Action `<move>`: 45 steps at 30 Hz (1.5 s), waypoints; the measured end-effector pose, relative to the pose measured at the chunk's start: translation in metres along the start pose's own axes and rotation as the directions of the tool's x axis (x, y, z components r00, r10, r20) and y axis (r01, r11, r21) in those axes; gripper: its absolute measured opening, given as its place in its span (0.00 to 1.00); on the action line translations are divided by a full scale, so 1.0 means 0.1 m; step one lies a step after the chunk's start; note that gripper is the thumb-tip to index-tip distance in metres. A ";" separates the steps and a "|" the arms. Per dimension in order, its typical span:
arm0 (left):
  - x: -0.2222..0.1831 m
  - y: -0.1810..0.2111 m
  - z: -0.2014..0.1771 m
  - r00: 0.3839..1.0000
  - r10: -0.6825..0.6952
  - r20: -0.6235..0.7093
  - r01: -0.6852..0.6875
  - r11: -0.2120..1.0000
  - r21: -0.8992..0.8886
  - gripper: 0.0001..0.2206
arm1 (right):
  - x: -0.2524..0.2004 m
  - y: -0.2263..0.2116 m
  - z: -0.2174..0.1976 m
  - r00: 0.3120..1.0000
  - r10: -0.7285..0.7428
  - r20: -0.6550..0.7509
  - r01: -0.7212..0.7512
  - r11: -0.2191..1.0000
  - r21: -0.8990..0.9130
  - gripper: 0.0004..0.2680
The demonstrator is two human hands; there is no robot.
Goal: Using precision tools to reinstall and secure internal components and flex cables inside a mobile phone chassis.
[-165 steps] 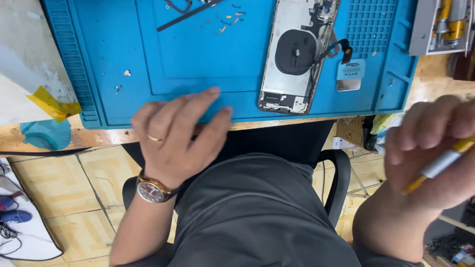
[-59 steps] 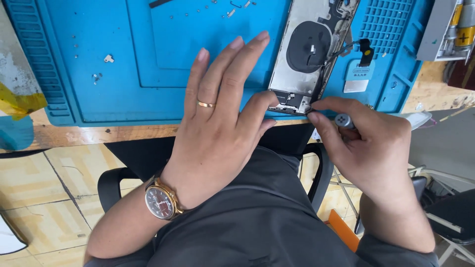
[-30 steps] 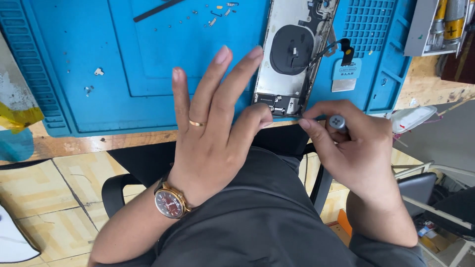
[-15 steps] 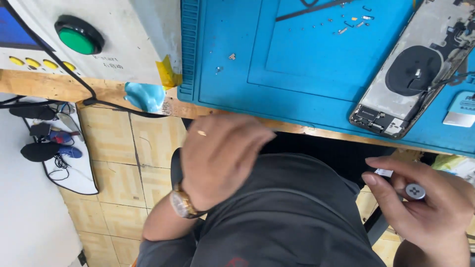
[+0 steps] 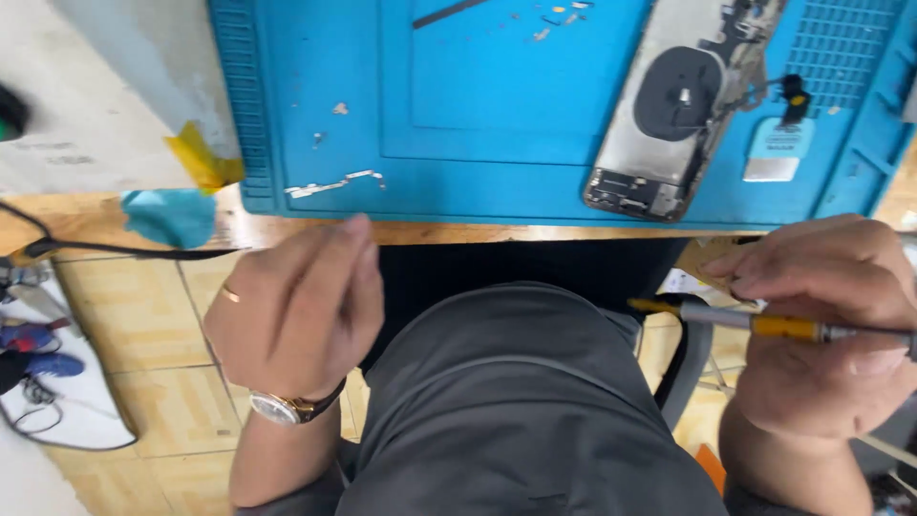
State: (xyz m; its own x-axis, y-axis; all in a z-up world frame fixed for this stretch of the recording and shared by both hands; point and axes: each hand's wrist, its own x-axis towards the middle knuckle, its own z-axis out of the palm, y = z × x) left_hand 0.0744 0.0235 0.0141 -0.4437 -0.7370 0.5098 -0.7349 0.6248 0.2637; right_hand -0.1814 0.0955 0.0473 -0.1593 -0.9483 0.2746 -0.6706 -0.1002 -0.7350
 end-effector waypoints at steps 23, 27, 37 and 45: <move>0.49 0.46 0.69 0.897 0.438 -0.058 -0.442 0.886 -0.143 0.04 | 0.00 0.26 0.24 0.997 -0.015 -0.080 0.022 0.996 0.089 0.11; 0.49 0.45 0.70 0.917 0.391 -0.082 -0.399 0.898 -0.186 0.01 | 0.11 0.12 0.06 0.991 -0.120 0.057 0.128 0.977 -0.172 0.10; 0.41 0.46 0.74 0.959 0.247 -0.141 -0.275 0.933 -0.232 0.02 | 0.58 -0.20 -0.36 0.842 0.161 0.516 0.041 0.933 -0.358 0.11; 0.43 0.46 0.73 0.963 0.219 -0.155 -0.250 0.944 -0.217 0.02 | 0.69 -0.20 -0.38 0.656 -0.016 0.754 0.540 0.708 -0.455 0.09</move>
State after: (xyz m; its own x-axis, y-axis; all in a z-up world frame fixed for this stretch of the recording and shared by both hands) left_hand -0.0157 0.0018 -0.0113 -0.5088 -0.5327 0.6763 -0.4716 0.8297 0.2987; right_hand -0.2066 0.0437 0.1042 0.4529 -0.8480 -0.2755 -0.8904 -0.4463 -0.0898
